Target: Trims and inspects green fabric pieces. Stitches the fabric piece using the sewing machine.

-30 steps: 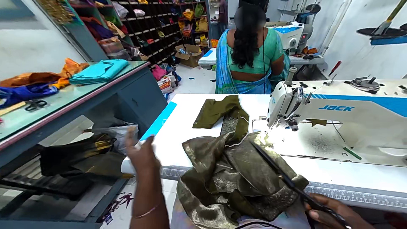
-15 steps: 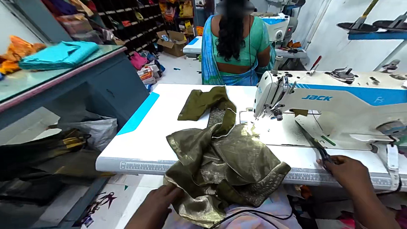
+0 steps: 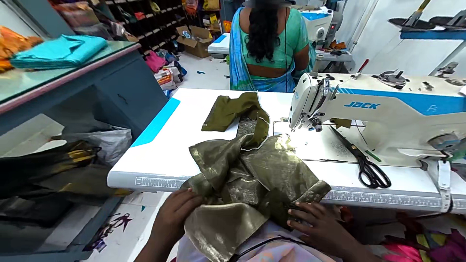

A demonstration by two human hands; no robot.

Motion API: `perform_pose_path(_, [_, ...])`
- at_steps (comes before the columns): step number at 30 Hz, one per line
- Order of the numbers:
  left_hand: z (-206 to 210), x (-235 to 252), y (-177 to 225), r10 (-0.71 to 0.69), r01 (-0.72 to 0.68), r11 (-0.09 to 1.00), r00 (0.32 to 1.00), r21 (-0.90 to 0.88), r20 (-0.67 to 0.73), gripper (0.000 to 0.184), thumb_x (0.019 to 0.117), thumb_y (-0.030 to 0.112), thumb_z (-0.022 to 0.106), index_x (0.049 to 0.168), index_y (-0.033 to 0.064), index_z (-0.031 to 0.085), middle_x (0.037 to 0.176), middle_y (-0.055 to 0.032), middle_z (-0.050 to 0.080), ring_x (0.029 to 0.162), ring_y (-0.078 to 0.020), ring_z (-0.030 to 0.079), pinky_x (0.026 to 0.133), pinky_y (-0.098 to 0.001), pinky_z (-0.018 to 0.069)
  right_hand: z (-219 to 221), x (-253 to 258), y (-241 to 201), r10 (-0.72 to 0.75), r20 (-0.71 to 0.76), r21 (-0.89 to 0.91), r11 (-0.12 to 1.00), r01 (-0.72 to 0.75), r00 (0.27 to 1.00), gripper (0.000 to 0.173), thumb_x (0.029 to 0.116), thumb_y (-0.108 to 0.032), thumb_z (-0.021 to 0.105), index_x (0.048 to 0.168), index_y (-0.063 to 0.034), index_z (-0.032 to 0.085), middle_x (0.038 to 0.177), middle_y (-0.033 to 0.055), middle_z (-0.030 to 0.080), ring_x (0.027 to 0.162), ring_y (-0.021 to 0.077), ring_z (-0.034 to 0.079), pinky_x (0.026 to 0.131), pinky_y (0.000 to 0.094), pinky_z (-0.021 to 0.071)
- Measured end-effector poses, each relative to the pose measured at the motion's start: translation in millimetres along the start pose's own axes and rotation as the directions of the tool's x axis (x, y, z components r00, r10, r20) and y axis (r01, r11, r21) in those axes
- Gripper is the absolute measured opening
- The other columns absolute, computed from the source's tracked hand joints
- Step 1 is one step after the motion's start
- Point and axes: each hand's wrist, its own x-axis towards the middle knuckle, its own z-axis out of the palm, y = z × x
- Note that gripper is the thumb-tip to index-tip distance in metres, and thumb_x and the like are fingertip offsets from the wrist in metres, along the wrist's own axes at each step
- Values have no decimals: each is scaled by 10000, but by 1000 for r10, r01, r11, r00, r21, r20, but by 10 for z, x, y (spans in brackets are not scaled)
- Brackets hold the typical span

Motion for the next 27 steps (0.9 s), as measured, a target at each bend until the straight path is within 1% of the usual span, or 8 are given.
perform_pose_path(5, [55,918,255,54,-68,996,972,-52,-229,312,1049,128,463,874,0,688,766,-135,654,757,-208,629,763,-308,521,312,52,-164,160,-132,195,972,-132,978,392,940,-276,678,1310,-180,596,1358,97,637,1309,238,576,1062,438,463])
perform_pose_path(9, [239,1514,439,137,-189,975,923,-115,-359,240,1030,89,520,887,16,699,783,-102,667,769,-155,631,742,-249,506,244,295,-182,521,-399,627,756,-190,755,780,853,-464,805,1479,-324,360,1593,-55,366,1439,61,402,1159,270,399])
perform_pose_path(12, [368,1825,543,190,-248,959,920,-135,-343,222,988,47,550,851,4,720,778,-115,696,748,-168,655,729,-262,521,62,529,-126,676,-396,729,643,-235,621,1007,748,-462,886,1498,-137,298,1513,-23,482,1328,27,518,1072,250,477])
perform_pose_path(17, [601,2143,659,93,-58,968,987,-245,134,200,986,188,646,919,15,721,788,-119,699,713,-267,699,648,-460,560,-425,653,-268,608,-75,804,506,-313,790,194,870,-86,680,1038,-8,738,977,-50,736,933,-61,655,857,169,551])
perform_pose_path(20, [748,2306,663,-165,304,947,738,-104,654,344,1059,314,591,1028,-2,724,915,-203,704,899,-387,690,824,-621,534,-549,682,-389,568,1,871,404,-280,823,168,983,-190,671,1044,-52,744,1061,-61,729,1023,-52,646,928,189,551])
perform_pose_path(22, [1126,2314,445,-286,388,918,500,84,818,412,1064,361,574,1122,-24,709,1104,-245,693,1085,-417,665,957,-636,505,-461,740,-313,761,48,805,354,-476,647,193,960,-195,671,1040,-32,735,988,-8,730,932,2,674,862,214,569])
perform_pose_path(24, [1405,2283,291,-429,443,863,393,241,814,423,1044,353,608,1204,-29,693,1259,-268,643,1196,-435,622,1003,-629,487,-312,762,-93,880,43,647,336,-685,473,214,975,-186,655,1051,-3,735,992,87,723,932,123,685,866,305,561])
perform_pose_path(27, [1503,2254,130,-580,555,762,358,333,732,478,1002,379,673,1333,34,659,1505,-262,451,1388,-491,434,1064,-676,422,-228,780,103,895,-16,391,416,-821,445,247,1004,-125,636,1121,74,724,1099,219,710,1044,316,691,966,456,538])
